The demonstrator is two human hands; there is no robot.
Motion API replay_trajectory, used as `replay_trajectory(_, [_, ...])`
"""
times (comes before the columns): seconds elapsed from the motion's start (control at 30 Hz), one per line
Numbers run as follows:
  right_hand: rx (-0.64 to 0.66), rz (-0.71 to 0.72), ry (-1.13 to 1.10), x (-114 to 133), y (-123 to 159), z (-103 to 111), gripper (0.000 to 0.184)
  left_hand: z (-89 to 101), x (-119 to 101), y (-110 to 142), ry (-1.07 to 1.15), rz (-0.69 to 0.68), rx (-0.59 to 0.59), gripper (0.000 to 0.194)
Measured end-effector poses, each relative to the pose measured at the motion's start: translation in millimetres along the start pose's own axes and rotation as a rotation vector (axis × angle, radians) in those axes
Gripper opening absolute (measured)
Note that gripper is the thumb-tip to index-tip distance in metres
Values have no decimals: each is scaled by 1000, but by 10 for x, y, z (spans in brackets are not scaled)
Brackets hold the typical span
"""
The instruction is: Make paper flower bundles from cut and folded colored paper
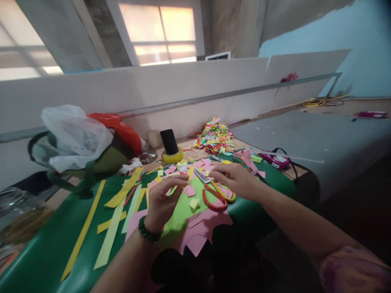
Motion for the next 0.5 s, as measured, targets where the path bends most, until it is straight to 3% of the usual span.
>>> replay_trajectory(0.1, [141,74,-423,125,-398,-334,42,15,-45,6,-140,-73,-21,14])
replay_trajectory(0.2, [109,74,-727,109,-634,-492,42,29,-59,0,-199,-115,-42,16])
replay_trajectory(0.37, [29,58,-911,6,-681,-582,43,43,-21,-8,-149,-103,-87,14])
replay_trajectory(0.5, [6,92,-983,-24,-681,-624,40,18,88,-16,-10,47,-98,9])
Point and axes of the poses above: each hand's wrist, its own y-axis away from the middle knuckle, its own z-axis out of the back of the hand, x = y × z, the point moved 5 cm from there along -y, towards the middle knuckle, and after that the axes turned 10 degrees about x, right-handed, at the moved point
